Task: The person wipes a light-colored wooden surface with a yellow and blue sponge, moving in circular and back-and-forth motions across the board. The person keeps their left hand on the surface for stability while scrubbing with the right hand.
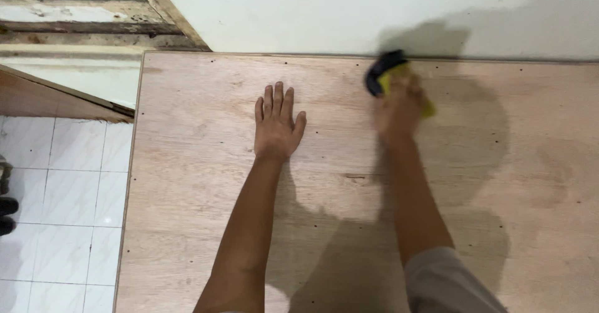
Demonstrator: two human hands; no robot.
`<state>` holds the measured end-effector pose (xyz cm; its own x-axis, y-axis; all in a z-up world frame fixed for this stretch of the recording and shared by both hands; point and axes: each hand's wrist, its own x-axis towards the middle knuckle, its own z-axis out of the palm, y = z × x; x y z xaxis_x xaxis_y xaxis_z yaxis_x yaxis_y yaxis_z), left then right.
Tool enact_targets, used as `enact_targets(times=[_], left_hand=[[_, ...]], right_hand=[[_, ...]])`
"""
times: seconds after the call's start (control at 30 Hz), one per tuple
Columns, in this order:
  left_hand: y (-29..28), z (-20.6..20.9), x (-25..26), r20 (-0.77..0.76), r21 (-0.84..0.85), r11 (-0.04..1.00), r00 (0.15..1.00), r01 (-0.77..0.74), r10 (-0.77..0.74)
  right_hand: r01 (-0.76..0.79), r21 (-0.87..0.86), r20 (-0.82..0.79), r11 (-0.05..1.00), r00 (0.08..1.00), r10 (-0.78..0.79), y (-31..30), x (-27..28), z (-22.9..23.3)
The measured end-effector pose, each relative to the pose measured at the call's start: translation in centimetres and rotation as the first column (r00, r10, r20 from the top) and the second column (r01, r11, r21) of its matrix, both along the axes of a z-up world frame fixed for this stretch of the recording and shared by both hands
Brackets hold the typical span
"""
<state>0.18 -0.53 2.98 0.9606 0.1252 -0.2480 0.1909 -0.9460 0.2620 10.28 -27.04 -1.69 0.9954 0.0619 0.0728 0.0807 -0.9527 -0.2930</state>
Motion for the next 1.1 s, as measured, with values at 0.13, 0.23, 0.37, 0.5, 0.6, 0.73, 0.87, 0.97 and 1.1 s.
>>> enact_targets(times=[0.13, 0.23, 0.37, 0.5, 0.6, 0.73, 0.87, 0.97, 1.1], left_hand=[[0.2, -0.6, -0.1, 0.008, -0.063, 0.998, 1.0, -0.025, 0.026], [0.4, -1.1, -0.2, 0.084, -0.052, 0.999, 0.996, -0.007, 0.011], [0.4, -1.3, -0.1, 0.116, -0.055, 0.998, 0.993, 0.012, -0.005], [0.2, -0.8, 0.1, 0.0, -0.011, 1.0, 1.0, 0.0, 0.0], [0.1, -0.5, 0.0, -0.002, 0.024, 0.999, 1.0, 0.029, -0.028], [0.1, 0.0, 0.2, -0.008, 0.017, 1.0, 1.0, 0.022, -0.022], [0.0, 0.0, 0.0, 0.001, 0.026, 1.0, 1.0, 0.017, -0.017], [0.0, 0.1, 0.1, 0.002, 0.036, 0.999, 1.0, 0.018, -0.018], [-0.1, 0.0, 0.1, -0.013, 0.0, 1.0, 1.0, -0.005, 0.005]], right_hand=[[-0.305, -0.058, -0.107, 0.951, 0.949, 0.298, 6.8, -1.4, 1.8], [-0.509, -0.054, -0.144, 0.859, 0.855, 0.498, 8.7, -5.1, 3.2], [-0.692, -0.031, -0.04, 0.721, 0.722, 0.691, 6.0, -12.3, 4.7], [-0.593, -0.022, -0.33, 0.805, 0.764, 0.554, -0.5, -15.5, 6.3], [-0.392, -0.006, -0.294, 0.92, 0.88, 0.373, -5.5, -14.1, 6.2], [-0.232, 0.009, -0.095, 0.973, 0.968, 0.232, -10.0, -8.9, 4.1], [-0.167, -0.063, -0.031, 0.984, 0.986, 0.166, -8.7, -2.3, 1.0], [-0.173, -0.083, -0.074, 0.981, 0.983, 0.167, -4.4, 1.2, 0.4], [-0.34, -0.02, -0.061, 0.94, 0.939, 0.338, 3.0, 0.6, 1.6]])
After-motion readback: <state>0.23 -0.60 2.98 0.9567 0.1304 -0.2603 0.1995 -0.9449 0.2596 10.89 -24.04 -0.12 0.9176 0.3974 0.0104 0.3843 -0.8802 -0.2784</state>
